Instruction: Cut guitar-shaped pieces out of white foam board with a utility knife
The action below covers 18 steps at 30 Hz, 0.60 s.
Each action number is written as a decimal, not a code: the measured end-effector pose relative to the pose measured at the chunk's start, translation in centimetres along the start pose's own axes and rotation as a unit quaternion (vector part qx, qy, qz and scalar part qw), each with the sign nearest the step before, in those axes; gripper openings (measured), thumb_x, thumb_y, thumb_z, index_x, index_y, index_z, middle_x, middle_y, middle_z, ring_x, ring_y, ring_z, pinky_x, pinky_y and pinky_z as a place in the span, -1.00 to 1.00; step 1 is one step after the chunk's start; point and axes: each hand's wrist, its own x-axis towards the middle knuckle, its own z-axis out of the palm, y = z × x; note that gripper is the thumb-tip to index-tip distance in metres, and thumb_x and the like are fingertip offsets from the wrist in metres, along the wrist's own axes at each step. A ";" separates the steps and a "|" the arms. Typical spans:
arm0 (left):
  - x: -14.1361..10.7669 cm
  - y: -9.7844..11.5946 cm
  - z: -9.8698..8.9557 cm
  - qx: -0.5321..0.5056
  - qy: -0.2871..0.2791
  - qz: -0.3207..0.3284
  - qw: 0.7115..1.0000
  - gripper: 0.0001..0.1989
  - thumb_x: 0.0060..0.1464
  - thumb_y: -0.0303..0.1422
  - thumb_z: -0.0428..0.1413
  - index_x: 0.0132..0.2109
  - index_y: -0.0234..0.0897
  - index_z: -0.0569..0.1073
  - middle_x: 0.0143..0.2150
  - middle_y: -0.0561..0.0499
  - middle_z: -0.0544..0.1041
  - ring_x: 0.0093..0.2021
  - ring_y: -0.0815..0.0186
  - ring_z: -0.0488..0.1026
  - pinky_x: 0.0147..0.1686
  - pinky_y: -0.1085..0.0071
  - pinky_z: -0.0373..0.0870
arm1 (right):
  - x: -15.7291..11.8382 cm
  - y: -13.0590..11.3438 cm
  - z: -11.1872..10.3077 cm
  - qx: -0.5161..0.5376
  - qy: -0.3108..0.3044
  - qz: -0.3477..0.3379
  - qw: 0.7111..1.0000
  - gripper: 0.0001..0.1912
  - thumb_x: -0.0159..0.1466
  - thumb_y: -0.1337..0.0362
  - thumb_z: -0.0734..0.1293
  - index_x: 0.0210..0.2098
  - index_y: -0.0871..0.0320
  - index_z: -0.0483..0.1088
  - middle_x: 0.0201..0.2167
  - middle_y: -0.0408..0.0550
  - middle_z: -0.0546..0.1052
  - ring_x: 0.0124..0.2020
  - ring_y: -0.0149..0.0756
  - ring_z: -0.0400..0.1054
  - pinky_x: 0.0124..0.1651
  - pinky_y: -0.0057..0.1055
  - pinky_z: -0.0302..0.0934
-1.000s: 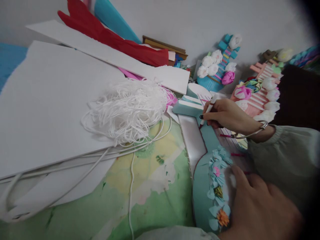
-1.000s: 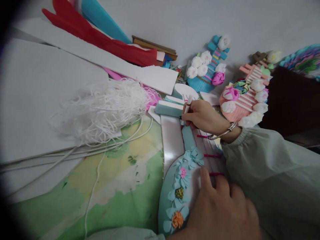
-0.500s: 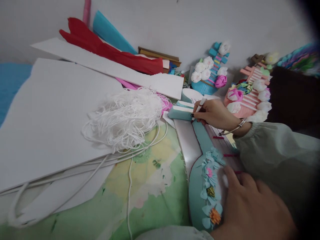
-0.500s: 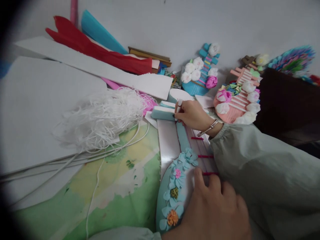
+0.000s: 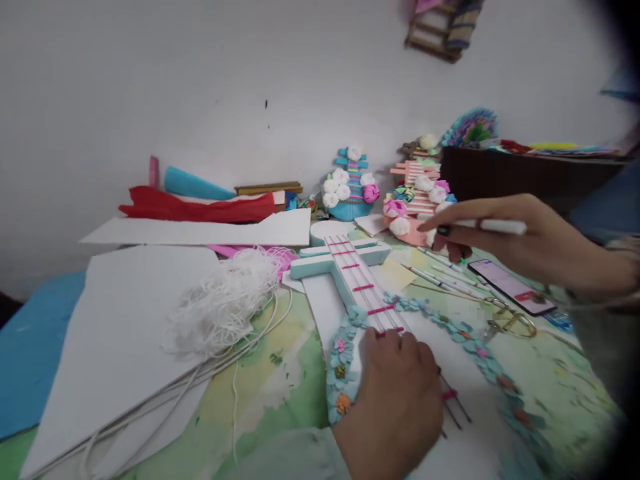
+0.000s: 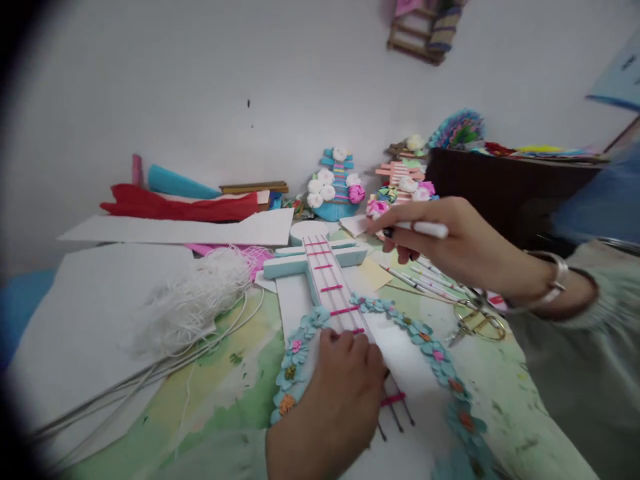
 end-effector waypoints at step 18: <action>-7.4 -1.1 -6.6 -0.080 0.108 -0.340 0.931 -0.63 0.05 -0.16 0.00 -0.06 -0.29 0.23 -0.14 -0.13 0.36 -0.11 0.14 0.34 -0.08 0.13 0.31 | -17.1 10.7 5.4 0.266 -0.061 0.010 0.962 -0.19 0.08 0.08 0.42 0.20 -0.05 -0.05 0.34 0.09 -0.01 0.34 -0.01 -0.13 0.31 -0.02 -0.12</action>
